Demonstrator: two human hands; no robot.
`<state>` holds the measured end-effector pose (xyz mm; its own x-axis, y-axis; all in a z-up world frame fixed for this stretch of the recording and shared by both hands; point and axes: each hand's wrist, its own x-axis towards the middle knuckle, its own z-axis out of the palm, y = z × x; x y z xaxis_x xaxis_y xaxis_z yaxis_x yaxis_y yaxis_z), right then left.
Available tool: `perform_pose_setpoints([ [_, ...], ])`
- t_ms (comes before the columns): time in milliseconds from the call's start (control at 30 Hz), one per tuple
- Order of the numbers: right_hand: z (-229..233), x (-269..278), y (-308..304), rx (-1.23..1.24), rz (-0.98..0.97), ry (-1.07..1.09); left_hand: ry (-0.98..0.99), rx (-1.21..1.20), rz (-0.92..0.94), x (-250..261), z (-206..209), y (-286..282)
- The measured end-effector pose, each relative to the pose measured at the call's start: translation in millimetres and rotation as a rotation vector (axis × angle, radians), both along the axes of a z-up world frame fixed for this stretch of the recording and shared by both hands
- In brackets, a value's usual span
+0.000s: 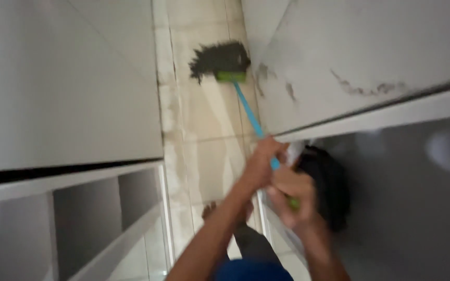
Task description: The person is mopping the floor in a narrow space between two white cabinets using a mop with a blue handle and a dark mop head.
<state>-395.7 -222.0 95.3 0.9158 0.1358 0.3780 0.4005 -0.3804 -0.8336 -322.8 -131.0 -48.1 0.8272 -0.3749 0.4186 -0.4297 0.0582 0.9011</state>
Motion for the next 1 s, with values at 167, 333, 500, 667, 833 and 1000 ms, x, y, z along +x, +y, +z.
perform_pose_setpoints([
  [167, 26, -14, 0, 0.163, -0.062, -0.021, 0.016, 0.150, -0.044, -13, 48, -2],
  [333, 0, -1, 8, 0.076, -0.053, -0.035, 0.049, 0.236, 0.004, 1, 28, 6],
  [500, -49, 30, 20, 0.014, -0.040, -0.066, 0.092, 0.251, 0.036, 32, -22, 14],
  [667, -49, 4, 21, -0.028, -0.048, -0.032, 0.049, 0.411, -0.024, 14, -31, 19],
  [833, -4, -38, -2, -0.037, -0.073, 0.035, 0.038, 0.299, -0.110, -30, 7, -3],
  [1000, -12, -36, -2, 0.095, -0.060, -0.063, -0.022, 0.292, -0.100, -25, 0, -5],
])
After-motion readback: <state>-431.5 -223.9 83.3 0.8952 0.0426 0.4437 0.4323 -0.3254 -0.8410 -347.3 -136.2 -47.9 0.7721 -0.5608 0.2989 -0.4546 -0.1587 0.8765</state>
